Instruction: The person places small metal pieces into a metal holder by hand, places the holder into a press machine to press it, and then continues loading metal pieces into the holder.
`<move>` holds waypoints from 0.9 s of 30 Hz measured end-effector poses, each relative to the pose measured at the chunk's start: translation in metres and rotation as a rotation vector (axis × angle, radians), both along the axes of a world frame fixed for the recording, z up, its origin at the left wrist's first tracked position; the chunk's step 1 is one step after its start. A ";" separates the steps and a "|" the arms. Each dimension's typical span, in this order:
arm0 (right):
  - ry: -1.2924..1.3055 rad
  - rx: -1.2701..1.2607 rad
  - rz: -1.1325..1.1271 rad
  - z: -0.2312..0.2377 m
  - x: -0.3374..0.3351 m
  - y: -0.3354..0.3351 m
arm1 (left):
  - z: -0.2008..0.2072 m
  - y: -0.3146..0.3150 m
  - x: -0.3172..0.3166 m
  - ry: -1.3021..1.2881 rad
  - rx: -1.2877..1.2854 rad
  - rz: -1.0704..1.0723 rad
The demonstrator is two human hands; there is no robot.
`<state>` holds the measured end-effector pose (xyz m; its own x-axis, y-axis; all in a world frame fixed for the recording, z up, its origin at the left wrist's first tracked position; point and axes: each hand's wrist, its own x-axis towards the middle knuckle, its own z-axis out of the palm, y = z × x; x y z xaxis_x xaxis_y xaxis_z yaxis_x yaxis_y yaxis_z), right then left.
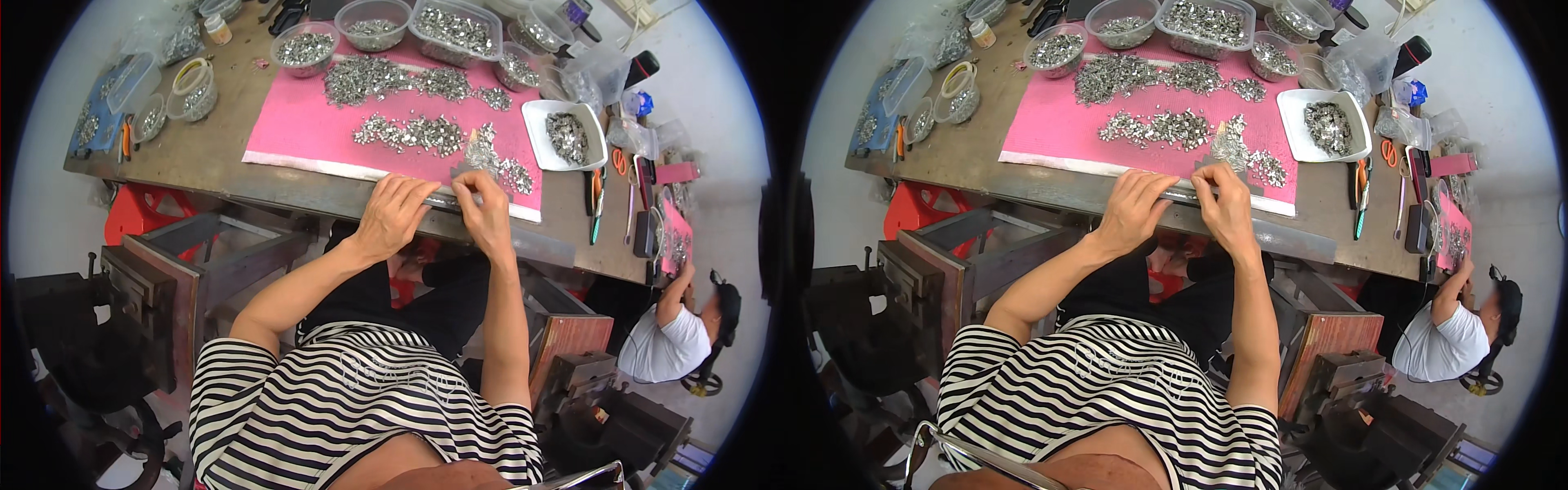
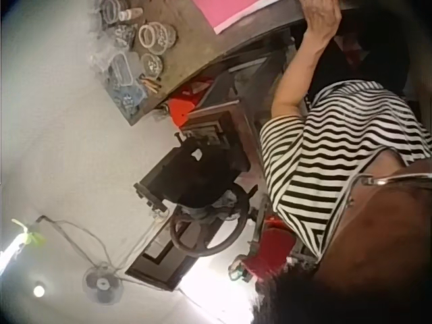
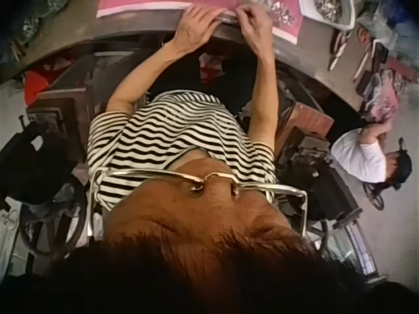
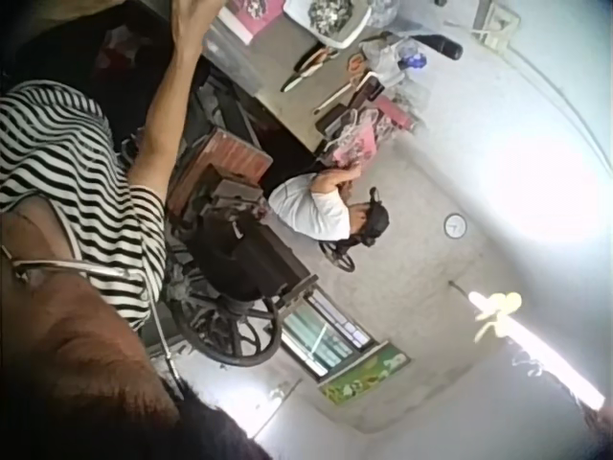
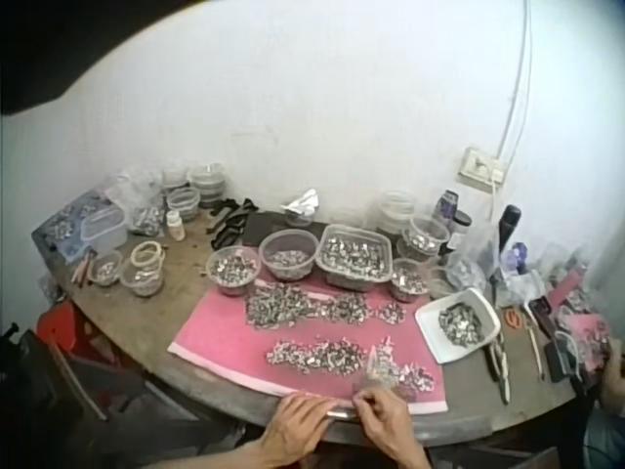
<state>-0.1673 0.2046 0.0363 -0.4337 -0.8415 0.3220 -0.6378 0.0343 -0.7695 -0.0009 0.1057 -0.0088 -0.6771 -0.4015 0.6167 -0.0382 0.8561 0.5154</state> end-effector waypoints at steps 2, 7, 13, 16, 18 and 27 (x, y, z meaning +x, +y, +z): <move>-0.102 0.002 -0.016 0.001 0.010 0.014 | 0.001 0.001 -0.002 0.011 0.011 -0.003; -0.051 -0.064 -0.046 -0.016 0.021 0.018 | 0.002 0.002 -0.003 0.026 0.000 0.007; 0.028 -0.113 -0.074 -0.021 0.024 0.016 | 0.002 0.002 -0.002 0.027 0.007 0.009; 0.024 -0.108 -0.067 -0.022 0.024 0.016 | 0.000 0.002 -0.003 0.028 0.008 0.012; 0.039 -0.099 -0.086 -0.024 0.024 0.016 | 0.000 0.002 -0.004 0.033 0.010 0.013; 0.376 -0.208 -0.137 -0.035 0.027 0.014 | 0.000 0.003 -0.001 0.011 0.001 0.010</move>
<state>-0.1399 0.2190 0.0009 -0.3573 -0.6853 0.6346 -0.8746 0.0071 -0.4848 -0.0023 0.1089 -0.0088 -0.6664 -0.4085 0.6237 -0.0408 0.8552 0.5166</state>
